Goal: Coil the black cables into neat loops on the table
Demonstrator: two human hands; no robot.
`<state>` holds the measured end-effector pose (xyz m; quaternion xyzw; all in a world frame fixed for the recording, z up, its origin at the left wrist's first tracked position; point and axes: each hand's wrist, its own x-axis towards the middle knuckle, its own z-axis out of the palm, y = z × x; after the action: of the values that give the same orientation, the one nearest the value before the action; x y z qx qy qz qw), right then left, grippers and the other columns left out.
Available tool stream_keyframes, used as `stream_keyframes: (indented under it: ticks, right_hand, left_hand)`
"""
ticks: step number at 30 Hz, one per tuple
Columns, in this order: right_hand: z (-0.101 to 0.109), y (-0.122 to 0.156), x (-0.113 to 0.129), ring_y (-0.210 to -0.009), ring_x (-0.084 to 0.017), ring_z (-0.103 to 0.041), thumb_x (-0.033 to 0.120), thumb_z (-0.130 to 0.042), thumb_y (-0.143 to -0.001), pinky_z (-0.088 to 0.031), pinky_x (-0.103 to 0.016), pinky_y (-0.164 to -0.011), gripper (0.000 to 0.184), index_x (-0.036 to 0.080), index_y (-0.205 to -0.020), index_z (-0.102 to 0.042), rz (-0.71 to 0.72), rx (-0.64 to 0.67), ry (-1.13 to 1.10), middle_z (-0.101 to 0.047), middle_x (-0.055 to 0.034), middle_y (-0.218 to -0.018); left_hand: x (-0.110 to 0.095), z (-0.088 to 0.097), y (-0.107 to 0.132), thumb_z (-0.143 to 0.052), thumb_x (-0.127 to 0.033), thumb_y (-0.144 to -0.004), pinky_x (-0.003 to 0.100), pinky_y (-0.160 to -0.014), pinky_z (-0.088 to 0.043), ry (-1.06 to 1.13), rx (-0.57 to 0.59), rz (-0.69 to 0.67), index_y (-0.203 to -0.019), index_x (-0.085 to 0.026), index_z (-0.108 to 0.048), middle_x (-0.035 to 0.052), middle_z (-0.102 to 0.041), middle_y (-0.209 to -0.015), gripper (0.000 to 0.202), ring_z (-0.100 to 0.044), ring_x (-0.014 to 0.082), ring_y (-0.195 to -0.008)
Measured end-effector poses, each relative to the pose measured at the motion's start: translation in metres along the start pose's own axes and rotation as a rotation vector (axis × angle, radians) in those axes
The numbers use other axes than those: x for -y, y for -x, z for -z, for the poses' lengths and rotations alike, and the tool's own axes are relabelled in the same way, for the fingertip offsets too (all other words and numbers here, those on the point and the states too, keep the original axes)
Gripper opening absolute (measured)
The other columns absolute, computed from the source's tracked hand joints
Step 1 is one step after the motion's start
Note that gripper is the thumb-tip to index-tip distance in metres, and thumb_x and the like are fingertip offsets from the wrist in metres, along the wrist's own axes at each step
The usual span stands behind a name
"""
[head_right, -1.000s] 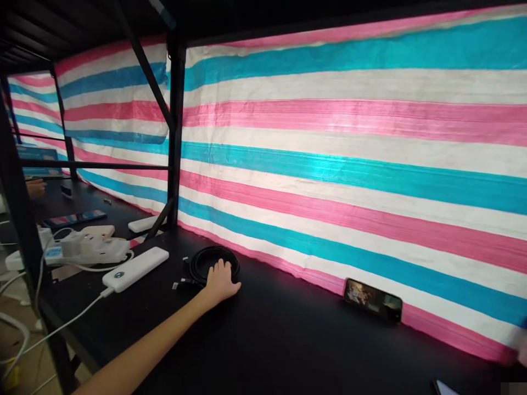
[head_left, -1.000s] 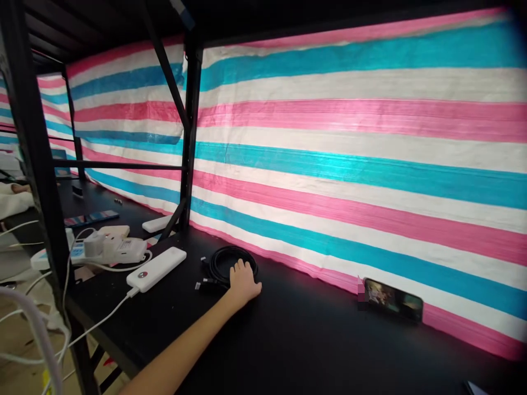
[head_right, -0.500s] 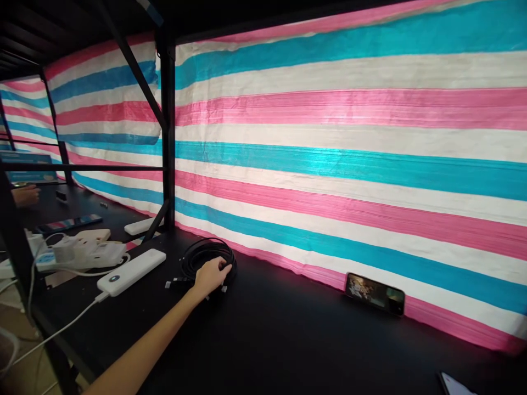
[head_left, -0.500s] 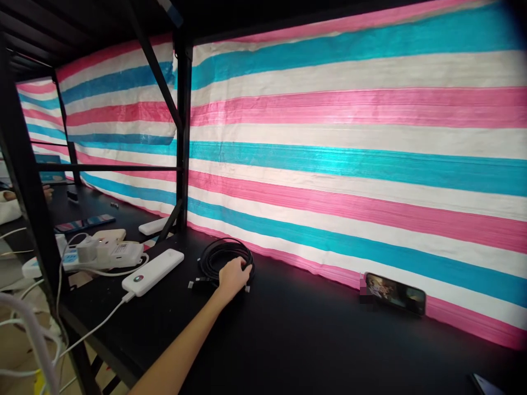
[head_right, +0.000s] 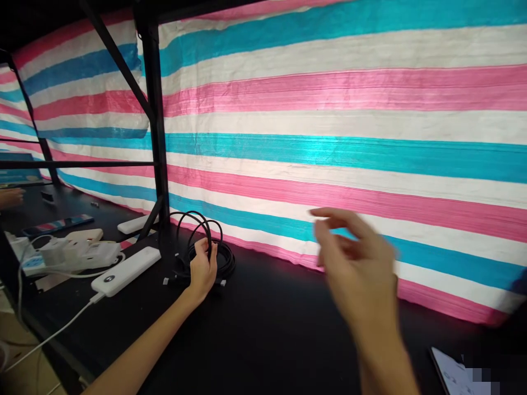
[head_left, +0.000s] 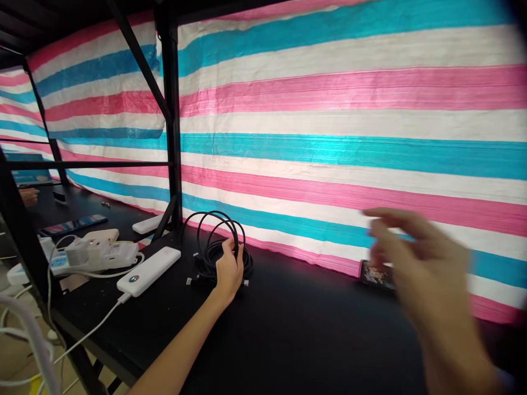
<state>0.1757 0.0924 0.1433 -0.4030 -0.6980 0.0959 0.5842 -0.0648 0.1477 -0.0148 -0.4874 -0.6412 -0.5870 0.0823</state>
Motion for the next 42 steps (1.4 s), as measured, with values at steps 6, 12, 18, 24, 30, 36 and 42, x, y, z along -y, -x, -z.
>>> stream_keyframes:
  ticks: [6,12,18,24,30,36,42]
  right_hand:
    - [-0.077,0.011,-0.015,-0.085,-0.022,-0.062,0.052,-0.057,-0.075,-0.048,-0.036,-0.077,0.053,0.019,-0.116,-0.057,-0.223,0.485,-0.126,-0.064,-0.009,-0.098]
    - [-0.094,0.029,-0.013,-0.1,-0.021,-0.057,0.046,-0.068,-0.068,-0.042,-0.038,-0.091,0.079,0.023,-0.135,-0.035,-0.24,0.557,-0.317,-0.058,-0.0082,-0.113]
    - [-0.097,0.021,-0.011,-0.058,-0.011,-0.054,0.04,-0.06,-0.076,-0.045,-0.024,-0.056,0.044,0.016,-0.112,-0.052,-0.374,0.477,-0.513,-0.053,0.0021,-0.067]
    - [-0.077,0.009,-0.006,-0.039,-0.003,-0.035,0.04,-0.054,-0.081,-0.027,-0.017,-0.037,0.026,0.016,-0.087,-0.061,-0.271,0.508,-0.59,-0.05,0.0039,-0.059]
    - [-0.031,-0.014,-0.029,-0.033,-0.001,-0.031,0.045,-0.058,-0.077,-0.024,-0.017,-0.031,0.033,0.017,-0.092,-0.069,-0.265,0.309,-0.425,-0.059,0.0009,-0.064]
    - [0.005,-0.021,-0.039,-0.036,-0.003,-0.034,0.045,-0.072,-0.064,-0.023,-0.018,-0.028,0.043,0.022,-0.1,-0.071,-0.29,0.396,-0.255,-0.068,-0.0045,-0.074]
    - [-0.006,-0.022,-0.035,-0.038,-0.005,-0.041,0.043,-0.068,-0.069,-0.031,-0.02,-0.034,0.036,0.022,-0.098,-0.072,-0.193,0.487,-0.274,-0.07,-0.0054,-0.082]
  left_hand:
    - [-0.012,0.001,0.012,-0.041,-0.028,-0.088,0.021,-0.046,-0.04,-0.055,-0.023,-0.551,-0.081,-0.019,-0.051,0.0008,-0.058,-0.06,0.015,-0.056,0.0124,-0.046]
    - [-0.027,0.005,0.016,-0.033,-0.022,-0.091,0.022,-0.047,-0.046,0.026,-0.115,-0.913,-0.099,-0.015,-0.052,0.006,-0.063,-0.068,0.022,-0.062,0.015,-0.055]
    - [-0.042,0.004,0.028,-0.037,-0.025,-0.092,0.021,-0.045,-0.044,0.018,0.071,-1.008,-0.101,-0.015,-0.051,0.0108,-0.066,-0.084,0.02,-0.06,0.0122,-0.051]
    - [-0.049,0.005,0.04,-0.054,-0.025,-0.084,0.023,-0.049,-0.043,0.052,0.117,-1.018,-0.104,-0.018,-0.051,0.0035,-0.063,-0.074,0.022,-0.058,0.0129,-0.054]
    - [-0.05,0.013,0.037,-0.069,-0.018,-0.07,0.03,-0.076,-0.045,0.162,0.008,-1.043,-0.099,-0.02,-0.054,0.0047,-0.058,-0.082,0.033,-0.058,0.0184,-0.08]
    - [-0.047,0.011,0.033,-0.054,-0.017,-0.081,0.032,-0.081,-0.04,0.406,-0.019,-0.472,-0.11,-0.022,-0.048,0.0064,-0.052,-0.1,0.03,-0.051,0.0181,-0.094]
    - [-0.049,-0.002,0.034,-0.033,-0.053,-0.088,0.031,-0.079,-0.042,0.716,0.518,0.188,-0.109,-0.02,-0.057,0.0077,-0.062,-0.099,0.046,-0.057,0.0195,-0.09]
